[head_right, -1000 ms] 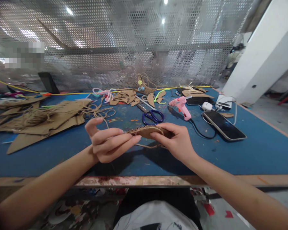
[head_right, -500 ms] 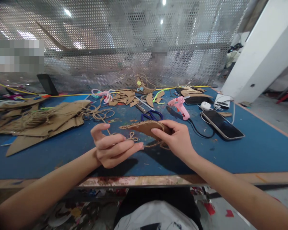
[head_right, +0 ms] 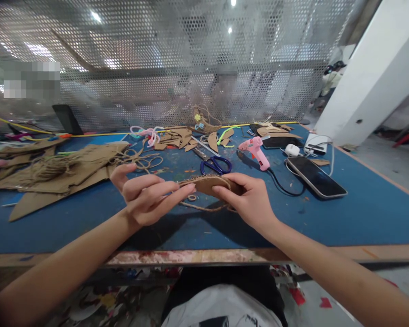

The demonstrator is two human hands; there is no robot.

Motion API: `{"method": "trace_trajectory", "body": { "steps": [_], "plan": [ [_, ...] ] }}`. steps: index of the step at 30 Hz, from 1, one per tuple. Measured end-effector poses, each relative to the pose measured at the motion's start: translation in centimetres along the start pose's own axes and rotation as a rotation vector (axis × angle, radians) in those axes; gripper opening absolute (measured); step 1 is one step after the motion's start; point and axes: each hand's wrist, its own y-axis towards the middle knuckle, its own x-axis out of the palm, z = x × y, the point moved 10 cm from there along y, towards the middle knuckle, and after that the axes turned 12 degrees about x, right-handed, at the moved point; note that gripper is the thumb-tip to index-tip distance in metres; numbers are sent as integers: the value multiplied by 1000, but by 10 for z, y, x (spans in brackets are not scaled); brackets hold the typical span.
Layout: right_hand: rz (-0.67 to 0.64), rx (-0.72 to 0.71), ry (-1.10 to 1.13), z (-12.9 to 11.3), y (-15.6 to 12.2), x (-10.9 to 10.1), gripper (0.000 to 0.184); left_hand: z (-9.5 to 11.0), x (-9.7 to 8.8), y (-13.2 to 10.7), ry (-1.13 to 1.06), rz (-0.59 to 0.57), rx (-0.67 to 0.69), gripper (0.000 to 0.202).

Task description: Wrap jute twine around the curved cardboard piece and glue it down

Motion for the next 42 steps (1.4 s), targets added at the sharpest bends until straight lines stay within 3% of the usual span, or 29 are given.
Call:
{"method": "trace_trajectory", "body": {
  "steps": [9, 14, 19, 26, 35, 42],
  "plan": [
    [26, -153, -153, -14, -3, 1, 20, -3, 5, -10, 34, -46, -36, 20],
    [39, -330, -228, -31, -14, 1, 11, -1, 6, -6, 75, -5, -22, 11],
    [51, -386, -255, -37, -18, 1, 10, -1, -4, 2, 97, 85, 4, 12],
    [61, -313, -218, -31, -15, 0, 13, -2, 3, -1, 86, 69, -24, 9],
    [20, -44, -92, -5, 0, 1, 21, 1, 18, -4, 88, 33, -21, 10],
    [6, -11, -96, -1, 3, 1, 25, 1, 21, -4, 55, 35, -36, 10]
  ]
}}
